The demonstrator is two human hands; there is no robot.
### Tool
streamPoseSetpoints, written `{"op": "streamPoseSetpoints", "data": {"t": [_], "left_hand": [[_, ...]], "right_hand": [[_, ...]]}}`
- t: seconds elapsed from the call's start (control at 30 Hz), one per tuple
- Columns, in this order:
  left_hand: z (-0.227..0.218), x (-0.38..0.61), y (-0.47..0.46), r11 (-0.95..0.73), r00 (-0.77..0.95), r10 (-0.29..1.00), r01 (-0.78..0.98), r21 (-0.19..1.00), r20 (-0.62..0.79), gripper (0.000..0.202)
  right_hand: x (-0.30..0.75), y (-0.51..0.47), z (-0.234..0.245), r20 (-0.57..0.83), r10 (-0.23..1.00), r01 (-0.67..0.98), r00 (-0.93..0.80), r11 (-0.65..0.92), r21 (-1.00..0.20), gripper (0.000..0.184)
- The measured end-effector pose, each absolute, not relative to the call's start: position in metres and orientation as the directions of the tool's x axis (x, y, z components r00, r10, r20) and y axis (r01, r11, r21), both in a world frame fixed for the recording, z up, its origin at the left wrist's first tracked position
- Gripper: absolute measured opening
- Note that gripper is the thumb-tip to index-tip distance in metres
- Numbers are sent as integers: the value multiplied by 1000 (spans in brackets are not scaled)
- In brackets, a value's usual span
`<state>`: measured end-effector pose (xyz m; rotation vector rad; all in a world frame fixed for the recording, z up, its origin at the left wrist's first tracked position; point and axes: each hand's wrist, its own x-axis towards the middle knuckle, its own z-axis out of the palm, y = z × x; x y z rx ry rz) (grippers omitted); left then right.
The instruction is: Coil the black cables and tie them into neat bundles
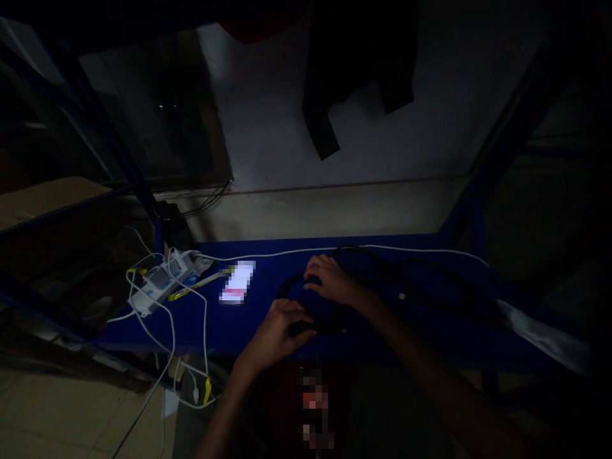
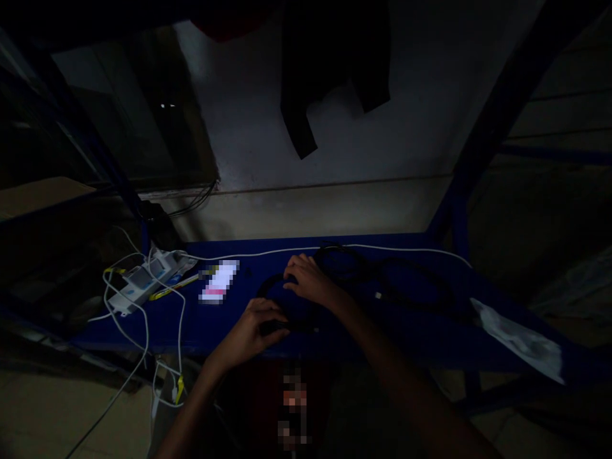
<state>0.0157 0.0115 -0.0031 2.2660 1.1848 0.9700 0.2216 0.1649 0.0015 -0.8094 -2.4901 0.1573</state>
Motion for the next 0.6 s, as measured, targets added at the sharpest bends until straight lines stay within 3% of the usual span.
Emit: {"op": "streamPoseSetpoints", "data": {"t": [0.27,0.6], "left_hand": [[-2,18,8,-507,383,860,567,649,337,14],[-4,17,11,-476,398,873,573,667,282,18]], "right_hand": [[207,197,19,237,477,408,-846,867,-287,7],[218,193,5,254,472,370,-844,856,-361,11]]}}
